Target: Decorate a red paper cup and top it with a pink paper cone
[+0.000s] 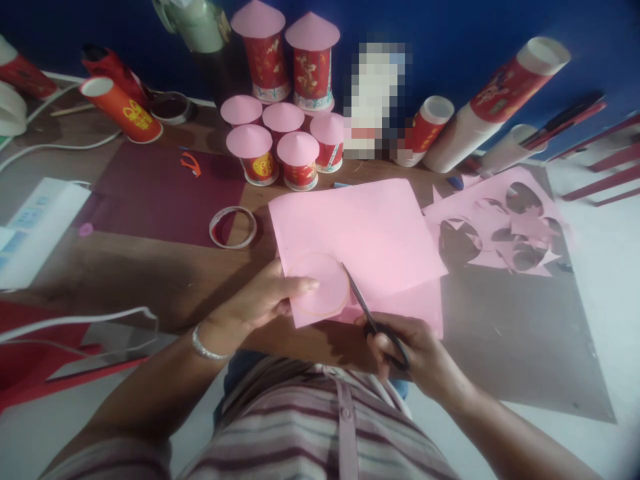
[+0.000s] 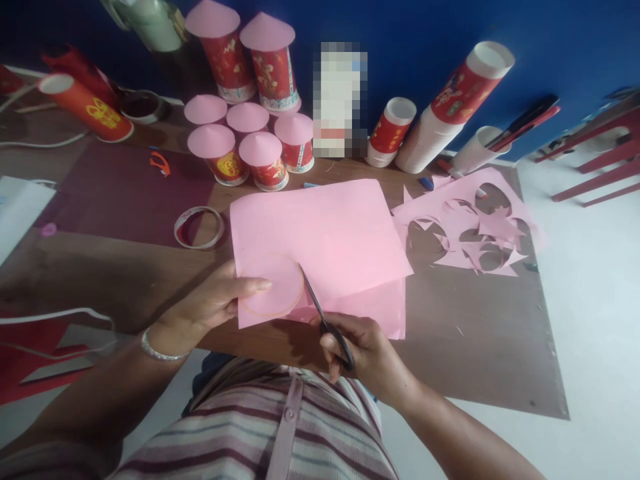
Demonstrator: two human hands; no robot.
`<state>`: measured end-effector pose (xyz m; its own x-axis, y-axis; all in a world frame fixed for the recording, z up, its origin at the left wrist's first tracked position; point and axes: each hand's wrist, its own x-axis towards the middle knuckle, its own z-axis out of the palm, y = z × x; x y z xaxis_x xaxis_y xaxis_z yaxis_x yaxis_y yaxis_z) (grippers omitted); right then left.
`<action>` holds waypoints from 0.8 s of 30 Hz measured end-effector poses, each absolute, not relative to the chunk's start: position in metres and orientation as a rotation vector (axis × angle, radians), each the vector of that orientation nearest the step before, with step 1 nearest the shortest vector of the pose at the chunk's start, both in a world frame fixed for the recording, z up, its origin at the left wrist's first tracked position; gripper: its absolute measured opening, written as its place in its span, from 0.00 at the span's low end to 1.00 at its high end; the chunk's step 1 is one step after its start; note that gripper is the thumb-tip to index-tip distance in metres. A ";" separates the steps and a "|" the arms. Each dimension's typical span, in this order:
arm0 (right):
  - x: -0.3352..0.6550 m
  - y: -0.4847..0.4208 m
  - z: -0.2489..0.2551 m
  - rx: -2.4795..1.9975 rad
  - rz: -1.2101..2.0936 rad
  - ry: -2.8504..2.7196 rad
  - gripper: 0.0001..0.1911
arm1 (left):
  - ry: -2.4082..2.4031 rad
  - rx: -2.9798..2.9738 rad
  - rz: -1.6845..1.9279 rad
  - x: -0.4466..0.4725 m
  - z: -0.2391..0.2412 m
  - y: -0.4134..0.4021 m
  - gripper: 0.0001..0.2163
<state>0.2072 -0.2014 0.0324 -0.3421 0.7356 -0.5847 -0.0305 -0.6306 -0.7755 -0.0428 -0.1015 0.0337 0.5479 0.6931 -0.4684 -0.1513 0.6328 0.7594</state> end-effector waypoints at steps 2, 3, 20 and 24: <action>0.207 -0.202 0.033 -1.392 2.013 -0.928 0.23 | 0.854 0.729 0.553 -0.043 0.033 -0.102 0.18; 0.207 -0.202 0.033 -1.398 2.013 -0.926 0.23 | 0.857 0.730 0.552 -0.043 0.034 -0.102 0.17; 0.210 -0.199 0.035 -1.415 2.071 -0.839 0.26 | 0.836 0.728 0.512 -0.045 0.036 -0.100 0.14; 0.211 -0.198 0.034 -1.428 2.073 -0.832 0.23 | 0.821 0.741 0.510 -0.046 0.037 -0.099 0.16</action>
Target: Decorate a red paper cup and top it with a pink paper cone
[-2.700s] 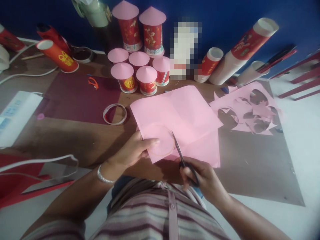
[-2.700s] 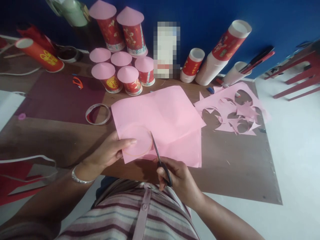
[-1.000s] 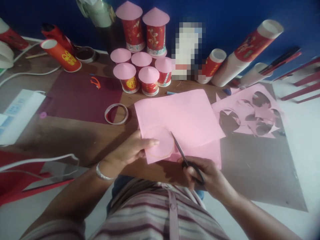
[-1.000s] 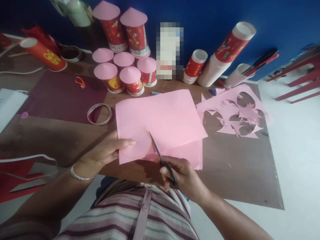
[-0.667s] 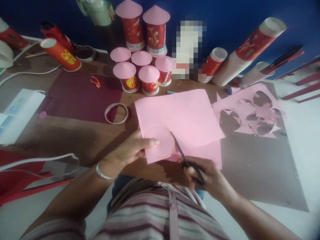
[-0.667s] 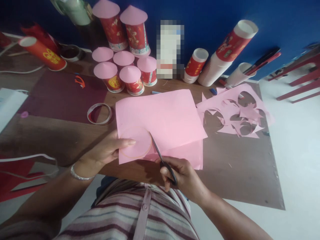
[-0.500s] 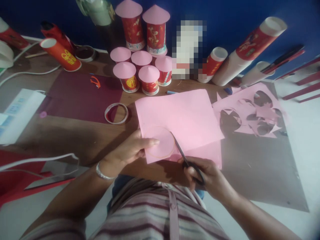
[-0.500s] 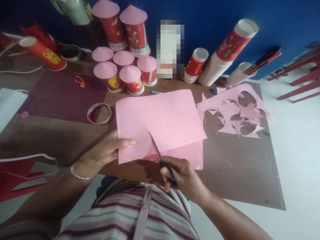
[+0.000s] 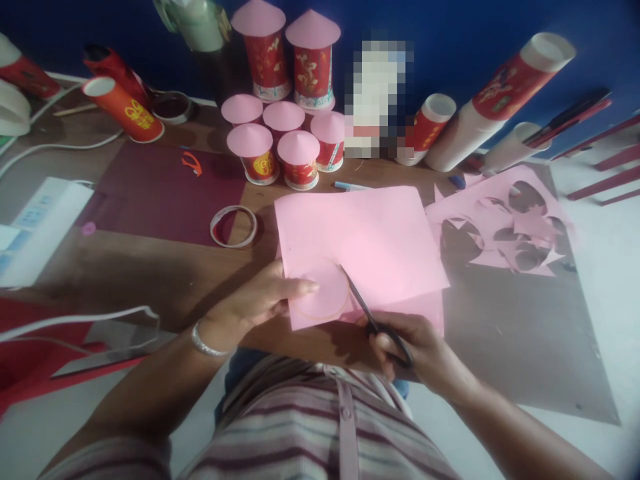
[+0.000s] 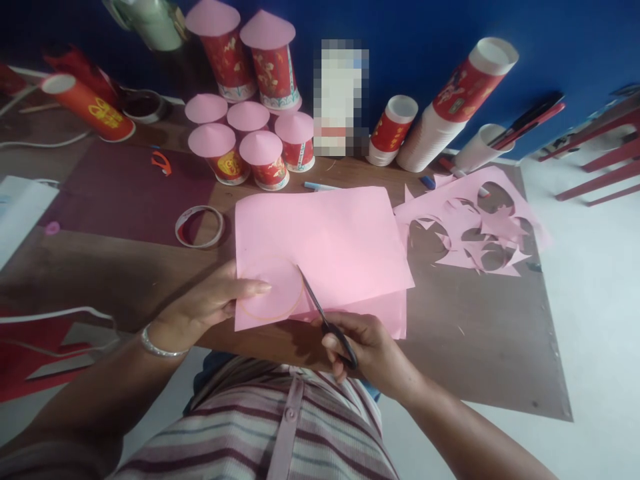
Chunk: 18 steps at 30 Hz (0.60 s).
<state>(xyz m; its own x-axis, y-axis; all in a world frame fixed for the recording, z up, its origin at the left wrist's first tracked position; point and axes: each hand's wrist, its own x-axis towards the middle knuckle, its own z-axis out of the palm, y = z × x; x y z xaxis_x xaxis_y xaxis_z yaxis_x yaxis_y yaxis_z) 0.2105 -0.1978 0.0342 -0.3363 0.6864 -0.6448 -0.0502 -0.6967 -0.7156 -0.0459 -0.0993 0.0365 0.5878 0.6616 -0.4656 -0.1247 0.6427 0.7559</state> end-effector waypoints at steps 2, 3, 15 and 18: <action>0.211 -0.197 0.034 -1.431 2.081 -0.822 0.22 | 0.825 0.738 0.498 -0.046 0.037 -0.099 0.16; 0.212 -0.197 0.034 -1.431 2.088 -0.816 0.22 | 0.826 0.733 0.493 -0.046 0.037 -0.099 0.16; 0.218 -0.196 0.035 -1.435 2.066 -0.906 0.23 | 0.812 0.748 0.483 -0.048 0.034 -0.099 0.20; 0.219 -0.196 0.035 -1.455 2.062 -0.907 0.24 | 0.815 0.745 0.483 -0.048 0.035 -0.099 0.20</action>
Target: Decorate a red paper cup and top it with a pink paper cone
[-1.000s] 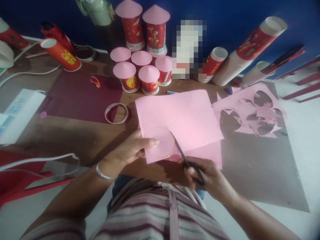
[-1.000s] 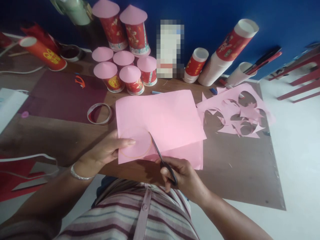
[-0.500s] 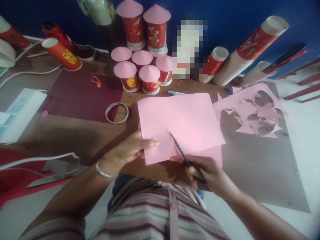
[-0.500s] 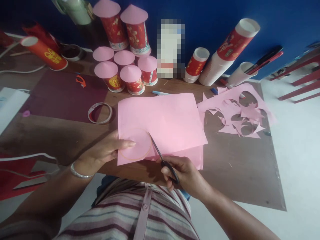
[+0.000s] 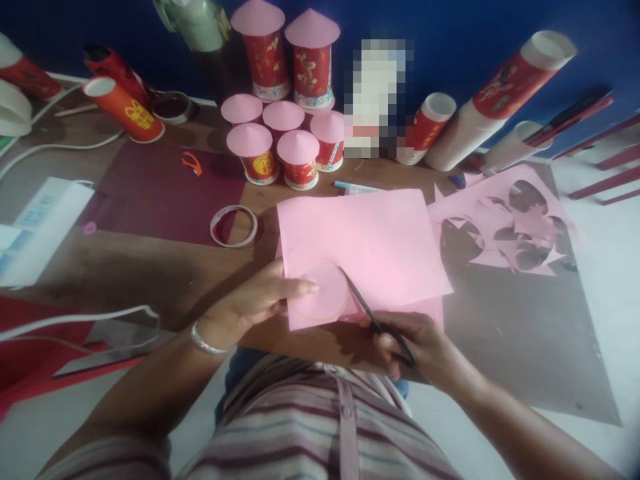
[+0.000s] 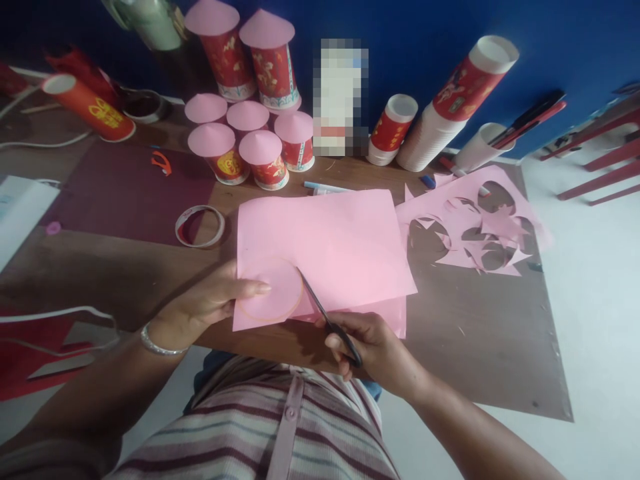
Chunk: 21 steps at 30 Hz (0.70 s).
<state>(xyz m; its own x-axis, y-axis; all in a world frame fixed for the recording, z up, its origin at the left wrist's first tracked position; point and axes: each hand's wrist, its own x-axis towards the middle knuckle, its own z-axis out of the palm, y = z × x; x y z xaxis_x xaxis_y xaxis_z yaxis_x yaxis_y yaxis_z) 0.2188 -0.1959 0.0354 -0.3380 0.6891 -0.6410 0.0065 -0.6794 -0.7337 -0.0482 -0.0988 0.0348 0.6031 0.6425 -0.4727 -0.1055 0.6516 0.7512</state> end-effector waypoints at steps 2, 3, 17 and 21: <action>0.219 -0.196 0.035 -1.460 2.065 -0.896 0.25 | 0.822 0.740 0.485 -0.047 0.037 -0.099 0.19; 0.220 -0.196 0.035 -1.455 2.066 -0.894 0.25 | 0.821 0.738 0.488 -0.047 0.039 -0.099 0.19; 0.225 -0.194 0.042 -1.372 2.213 -0.814 0.26 | 0.789 0.750 0.442 -0.047 0.036 -0.096 0.18; 0.228 -0.195 0.044 -1.354 2.230 -0.832 0.26 | 0.837 0.762 0.439 -0.047 0.029 -0.098 0.16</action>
